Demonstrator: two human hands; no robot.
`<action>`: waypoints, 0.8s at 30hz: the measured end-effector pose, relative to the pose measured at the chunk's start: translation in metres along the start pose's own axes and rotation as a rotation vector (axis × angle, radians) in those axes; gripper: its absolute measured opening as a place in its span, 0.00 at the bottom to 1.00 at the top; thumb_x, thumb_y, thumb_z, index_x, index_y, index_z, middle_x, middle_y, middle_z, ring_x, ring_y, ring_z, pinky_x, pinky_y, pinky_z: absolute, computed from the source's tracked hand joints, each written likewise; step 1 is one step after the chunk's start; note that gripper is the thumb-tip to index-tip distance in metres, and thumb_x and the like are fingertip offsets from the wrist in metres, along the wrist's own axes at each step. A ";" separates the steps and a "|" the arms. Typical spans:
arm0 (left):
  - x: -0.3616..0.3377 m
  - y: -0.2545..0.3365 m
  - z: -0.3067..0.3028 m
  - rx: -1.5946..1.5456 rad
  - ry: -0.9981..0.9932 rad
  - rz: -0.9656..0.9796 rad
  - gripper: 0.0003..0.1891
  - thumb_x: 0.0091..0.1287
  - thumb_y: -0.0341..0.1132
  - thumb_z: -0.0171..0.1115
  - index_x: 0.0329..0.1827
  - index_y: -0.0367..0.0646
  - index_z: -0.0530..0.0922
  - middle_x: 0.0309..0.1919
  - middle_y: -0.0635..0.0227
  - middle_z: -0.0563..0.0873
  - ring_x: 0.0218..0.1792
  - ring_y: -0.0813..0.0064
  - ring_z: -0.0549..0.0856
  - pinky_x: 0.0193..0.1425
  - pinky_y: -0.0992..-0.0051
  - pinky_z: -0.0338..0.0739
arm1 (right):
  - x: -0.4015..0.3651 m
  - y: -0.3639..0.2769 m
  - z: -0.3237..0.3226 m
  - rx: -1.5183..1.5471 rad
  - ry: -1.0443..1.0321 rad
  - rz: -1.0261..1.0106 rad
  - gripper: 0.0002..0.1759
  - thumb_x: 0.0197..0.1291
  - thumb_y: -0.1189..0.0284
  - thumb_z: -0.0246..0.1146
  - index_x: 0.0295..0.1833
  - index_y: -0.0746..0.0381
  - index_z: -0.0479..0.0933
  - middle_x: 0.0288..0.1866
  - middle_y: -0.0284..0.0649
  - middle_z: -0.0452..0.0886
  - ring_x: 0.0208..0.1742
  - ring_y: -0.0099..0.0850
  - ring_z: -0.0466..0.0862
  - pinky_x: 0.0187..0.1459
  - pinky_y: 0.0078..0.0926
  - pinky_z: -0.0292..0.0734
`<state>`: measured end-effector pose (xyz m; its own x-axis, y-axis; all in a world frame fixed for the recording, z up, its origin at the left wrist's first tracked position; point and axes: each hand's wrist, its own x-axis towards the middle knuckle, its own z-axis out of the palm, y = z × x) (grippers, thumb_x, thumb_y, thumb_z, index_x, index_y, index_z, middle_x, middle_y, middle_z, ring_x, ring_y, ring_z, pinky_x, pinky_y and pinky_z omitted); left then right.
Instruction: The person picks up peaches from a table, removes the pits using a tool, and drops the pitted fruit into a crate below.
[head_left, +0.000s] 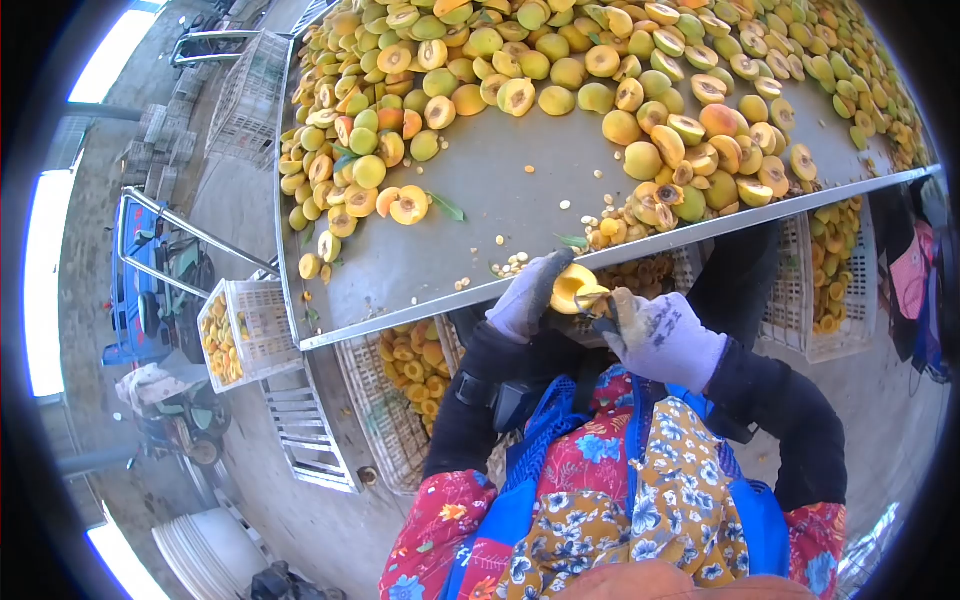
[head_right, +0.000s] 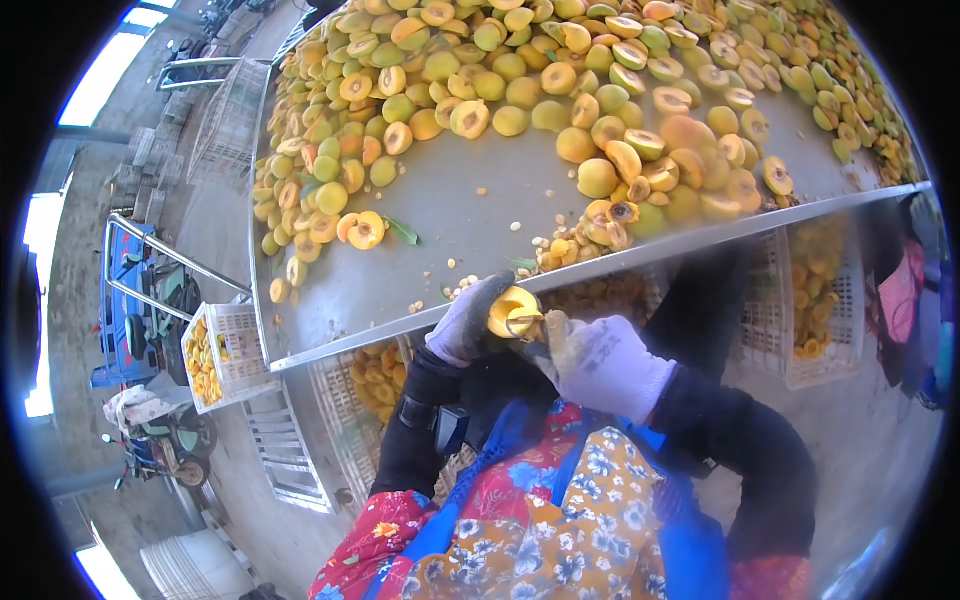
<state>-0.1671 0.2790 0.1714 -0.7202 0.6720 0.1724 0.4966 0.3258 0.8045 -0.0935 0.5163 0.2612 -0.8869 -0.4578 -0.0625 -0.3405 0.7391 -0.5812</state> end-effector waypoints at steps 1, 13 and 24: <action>-0.008 -0.002 -0.004 0.026 0.040 -0.005 0.42 0.51 0.32 0.79 0.70 0.34 0.69 0.60 0.49 0.80 0.62 0.48 0.79 0.68 0.60 0.72 | -0.002 0.001 -0.003 0.092 0.028 0.010 0.18 0.73 0.63 0.54 0.46 0.70 0.72 0.24 0.50 0.82 0.25 0.49 0.84 0.28 0.47 0.76; -0.071 0.049 -0.126 0.796 0.500 -1.045 0.26 0.73 0.54 0.55 0.59 0.38 0.78 0.54 0.47 0.83 0.54 0.47 0.83 0.59 0.58 0.77 | -0.017 0.073 0.049 0.508 -0.357 0.319 0.22 0.72 0.58 0.57 0.57 0.66 0.75 0.32 0.49 0.83 0.30 0.38 0.82 0.36 0.36 0.77; 0.028 -0.059 -0.099 -0.311 0.673 -0.721 0.28 0.66 0.38 0.68 0.65 0.36 0.69 0.53 0.57 0.81 0.50 0.63 0.86 0.50 0.66 0.84 | 0.023 0.008 0.012 0.199 0.166 0.027 0.14 0.68 0.70 0.61 0.52 0.66 0.72 0.30 0.50 0.84 0.32 0.50 0.85 0.33 0.44 0.79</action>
<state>-0.2649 0.2126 0.1850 -0.9663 -0.1572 -0.2039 -0.2390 0.2526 0.9376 -0.1125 0.5058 0.2456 -0.9395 -0.3396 0.0447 -0.2626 0.6303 -0.7306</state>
